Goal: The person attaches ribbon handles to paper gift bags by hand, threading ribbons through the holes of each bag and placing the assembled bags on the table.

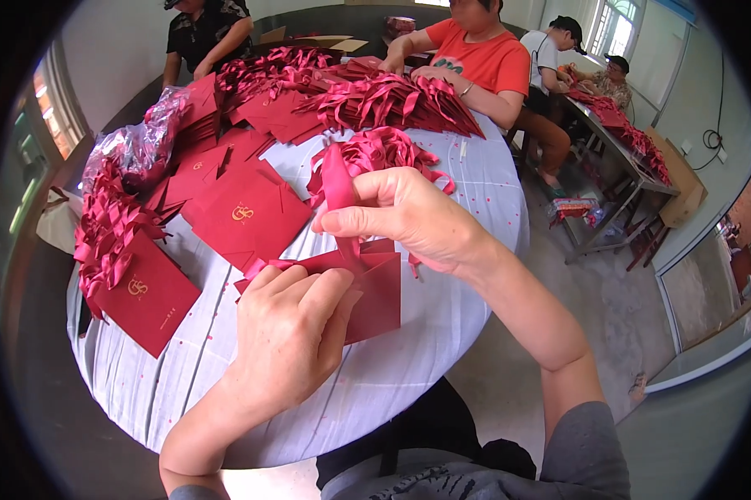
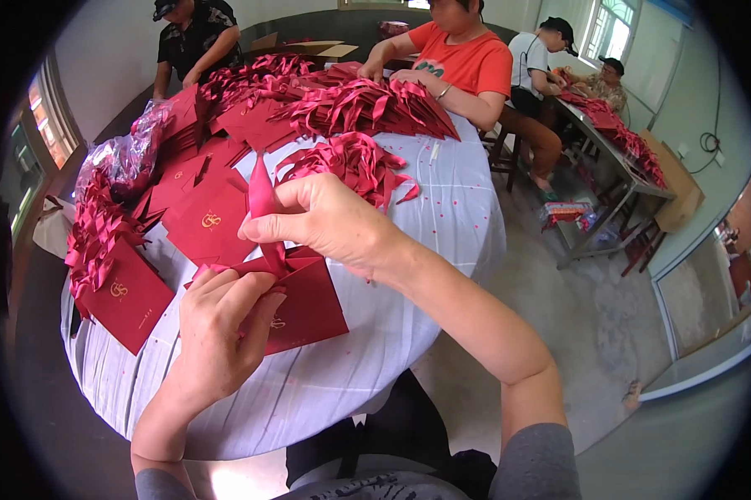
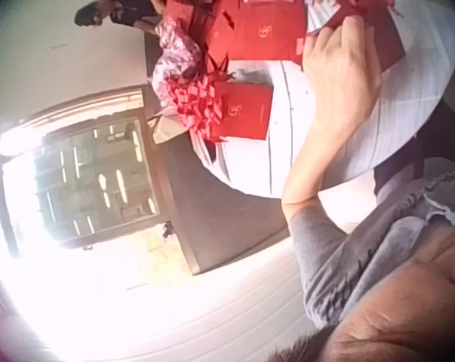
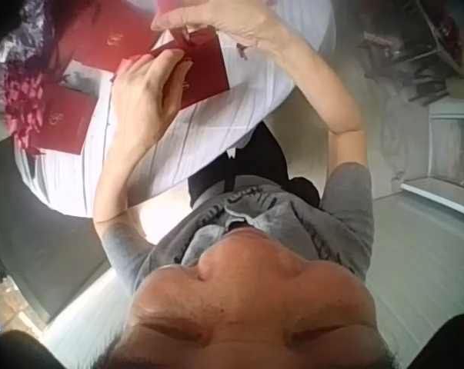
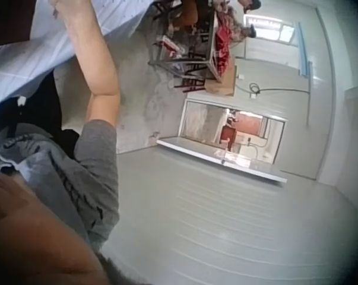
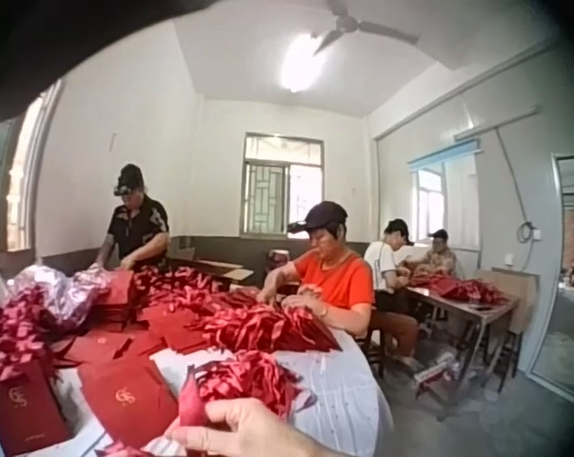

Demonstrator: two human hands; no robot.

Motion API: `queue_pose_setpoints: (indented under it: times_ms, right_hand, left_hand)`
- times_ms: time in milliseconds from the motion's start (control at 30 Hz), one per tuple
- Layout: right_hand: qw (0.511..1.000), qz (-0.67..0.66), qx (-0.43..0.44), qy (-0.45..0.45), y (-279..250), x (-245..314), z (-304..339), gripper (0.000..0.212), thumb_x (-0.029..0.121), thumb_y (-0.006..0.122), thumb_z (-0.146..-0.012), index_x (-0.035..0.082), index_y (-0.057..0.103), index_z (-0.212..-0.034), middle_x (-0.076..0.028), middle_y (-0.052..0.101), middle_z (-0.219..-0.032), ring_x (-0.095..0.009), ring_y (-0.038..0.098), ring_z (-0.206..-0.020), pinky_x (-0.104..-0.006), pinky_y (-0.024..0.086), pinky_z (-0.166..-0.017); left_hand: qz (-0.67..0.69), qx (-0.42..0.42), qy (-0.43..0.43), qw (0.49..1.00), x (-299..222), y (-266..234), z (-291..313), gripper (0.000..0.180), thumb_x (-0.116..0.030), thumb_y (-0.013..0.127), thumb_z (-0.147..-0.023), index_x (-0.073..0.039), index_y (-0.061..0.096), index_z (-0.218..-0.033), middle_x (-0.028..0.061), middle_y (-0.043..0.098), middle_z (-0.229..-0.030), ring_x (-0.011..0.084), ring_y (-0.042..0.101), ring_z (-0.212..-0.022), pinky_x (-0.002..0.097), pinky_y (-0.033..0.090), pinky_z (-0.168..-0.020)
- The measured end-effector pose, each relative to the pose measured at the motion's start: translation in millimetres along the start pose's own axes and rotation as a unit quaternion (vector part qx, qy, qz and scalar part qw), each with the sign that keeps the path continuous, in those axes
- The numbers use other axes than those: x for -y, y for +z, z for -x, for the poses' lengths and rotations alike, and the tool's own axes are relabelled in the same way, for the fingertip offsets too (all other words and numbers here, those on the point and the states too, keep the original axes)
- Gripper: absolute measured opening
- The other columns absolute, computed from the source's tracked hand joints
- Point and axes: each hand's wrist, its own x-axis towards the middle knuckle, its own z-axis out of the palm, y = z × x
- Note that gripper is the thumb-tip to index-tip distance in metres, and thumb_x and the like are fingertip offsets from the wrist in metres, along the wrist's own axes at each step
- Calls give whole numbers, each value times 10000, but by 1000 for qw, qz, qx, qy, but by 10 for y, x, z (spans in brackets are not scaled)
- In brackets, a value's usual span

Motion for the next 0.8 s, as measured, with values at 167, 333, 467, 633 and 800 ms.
queue_pose_setpoints:
  times_ms: [167,333,467,633,800]
  right_hand:
    - [992,68,-33,-98,4,84,-26,233,170,579,-924,-41,658,-986,-110,676,-927,-137,638,-886,-248,507,-802]
    - [989,39,-31,-138,-47,149,-28,261,192,572,-932,-51,649,-987,-125,675,-925,-154,652,-877,-270,534,-772]
    - [987,51,-55,-140,-31,170,-11,254,184,583,-925,-56,651,-974,-127,676,-908,-170,674,-832,-270,554,-722]
    - [987,-21,-76,-141,-27,99,-29,271,216,608,-912,-48,667,-930,-129,688,-861,-137,661,-764,-241,500,-730]
    - [992,92,62,-56,-143,-25,74,379,285,635,-891,-38,629,-1089,-158,643,-1068,-198,610,-1038,-278,459,-940]
  left_hand:
    - [0,0,5,1000,2,-17,-2,101,-55,659,-765,-31,580,-823,64,568,-612,230,532,-565,350,384,-576]
    - [30,-19,-1,999,19,27,6,107,-14,673,-743,-11,598,-820,79,524,-606,250,493,-563,351,370,-578]
    - [25,-17,-5,1000,-11,17,-3,103,-13,672,-743,-9,597,-813,83,526,-604,253,498,-565,353,371,-579]
    - [6,1,-15,1000,-16,-15,-18,81,-54,653,-767,-29,580,-795,77,559,-599,243,539,-569,358,384,-577]
    - [9,-16,-6,1000,49,31,9,107,-64,655,-769,-46,550,-781,77,538,-583,242,544,-584,360,386,-590]
